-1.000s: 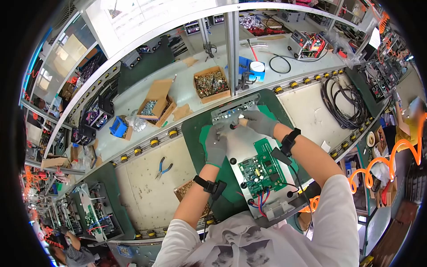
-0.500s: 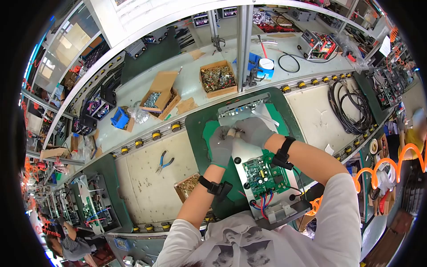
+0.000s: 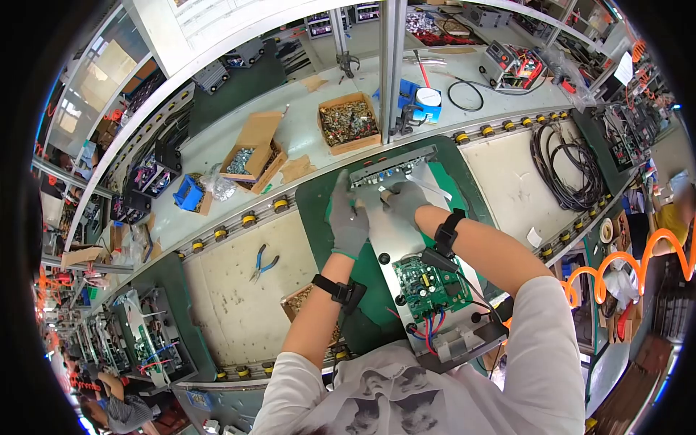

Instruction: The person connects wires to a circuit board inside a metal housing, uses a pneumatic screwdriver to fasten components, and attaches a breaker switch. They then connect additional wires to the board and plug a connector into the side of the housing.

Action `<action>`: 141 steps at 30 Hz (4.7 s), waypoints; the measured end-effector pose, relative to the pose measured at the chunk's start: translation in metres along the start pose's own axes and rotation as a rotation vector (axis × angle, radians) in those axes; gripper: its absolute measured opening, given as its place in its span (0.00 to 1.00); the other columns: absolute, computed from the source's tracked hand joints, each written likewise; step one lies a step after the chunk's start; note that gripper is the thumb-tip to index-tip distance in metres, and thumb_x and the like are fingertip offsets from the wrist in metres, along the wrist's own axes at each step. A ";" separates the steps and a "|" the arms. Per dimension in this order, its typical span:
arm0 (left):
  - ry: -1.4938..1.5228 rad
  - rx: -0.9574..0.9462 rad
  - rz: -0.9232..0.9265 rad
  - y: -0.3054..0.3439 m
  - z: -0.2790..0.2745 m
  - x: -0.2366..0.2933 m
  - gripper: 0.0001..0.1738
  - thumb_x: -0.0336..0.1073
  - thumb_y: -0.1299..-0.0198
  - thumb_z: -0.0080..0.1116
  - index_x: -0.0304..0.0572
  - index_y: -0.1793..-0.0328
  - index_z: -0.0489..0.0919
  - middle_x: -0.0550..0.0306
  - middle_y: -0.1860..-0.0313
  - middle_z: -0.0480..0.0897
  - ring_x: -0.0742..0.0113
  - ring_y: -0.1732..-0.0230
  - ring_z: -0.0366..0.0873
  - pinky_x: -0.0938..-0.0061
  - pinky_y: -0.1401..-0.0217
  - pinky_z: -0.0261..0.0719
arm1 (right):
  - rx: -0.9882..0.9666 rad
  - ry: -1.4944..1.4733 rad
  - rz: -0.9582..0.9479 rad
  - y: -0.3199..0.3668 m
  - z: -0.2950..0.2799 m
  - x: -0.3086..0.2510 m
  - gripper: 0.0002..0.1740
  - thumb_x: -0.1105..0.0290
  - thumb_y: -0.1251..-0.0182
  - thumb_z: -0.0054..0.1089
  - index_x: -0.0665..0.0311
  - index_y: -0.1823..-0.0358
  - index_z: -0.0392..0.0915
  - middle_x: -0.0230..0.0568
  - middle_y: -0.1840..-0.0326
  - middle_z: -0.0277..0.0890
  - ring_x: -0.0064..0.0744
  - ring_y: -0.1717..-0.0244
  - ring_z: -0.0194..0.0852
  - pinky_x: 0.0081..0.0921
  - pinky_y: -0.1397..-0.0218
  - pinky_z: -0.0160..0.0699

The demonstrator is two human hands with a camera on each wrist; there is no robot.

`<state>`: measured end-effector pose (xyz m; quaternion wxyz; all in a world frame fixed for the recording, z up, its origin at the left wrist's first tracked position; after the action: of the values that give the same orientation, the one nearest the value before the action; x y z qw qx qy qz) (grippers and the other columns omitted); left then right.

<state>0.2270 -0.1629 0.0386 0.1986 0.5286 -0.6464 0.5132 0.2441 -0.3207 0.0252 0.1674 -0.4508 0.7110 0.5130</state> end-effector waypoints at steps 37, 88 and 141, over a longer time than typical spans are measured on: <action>0.036 -0.401 -0.174 -0.002 -0.007 -0.011 0.47 0.28 0.51 0.59 0.45 0.24 0.49 0.42 0.41 0.73 0.59 0.63 0.78 0.70 0.61 0.79 | 0.052 -0.220 0.012 -0.036 0.003 -0.005 0.14 0.66 0.42 0.66 0.72 0.66 0.78 0.43 0.78 0.77 0.31 0.82 0.72 0.29 0.78 0.72; 1.064 -0.114 -0.643 0.118 -0.085 0.069 0.13 0.21 0.42 0.59 0.32 0.50 0.81 0.57 0.58 0.83 0.75 0.59 0.78 0.81 0.56 0.77 | -0.029 0.742 -0.920 0.187 0.004 -0.050 0.16 0.62 0.47 0.63 0.50 0.54 0.82 0.32 0.63 0.76 0.41 0.55 0.67 0.36 0.48 0.63; 0.646 -0.788 -1.103 0.226 -0.033 -0.027 0.12 0.37 0.39 0.53 0.42 0.56 0.82 0.52 0.68 0.83 0.67 0.79 0.78 0.73 0.73 0.76 | -0.262 1.314 -0.492 0.094 0.010 -0.021 0.11 0.60 0.62 0.71 0.54 0.76 0.85 0.37 0.75 0.80 0.41 0.68 0.80 0.35 0.62 0.76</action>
<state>0.0269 -0.1406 -0.0723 0.7813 0.4886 -0.3333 0.1996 0.1770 -0.2953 0.0896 -0.2401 -0.8306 0.4750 0.1639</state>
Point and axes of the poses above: each hand's wrist, its own y-axis away from the middle knuckle, its own z-axis out of the palm, x = y × z, the point moved 3 cm from there along -y, towards the middle knuckle
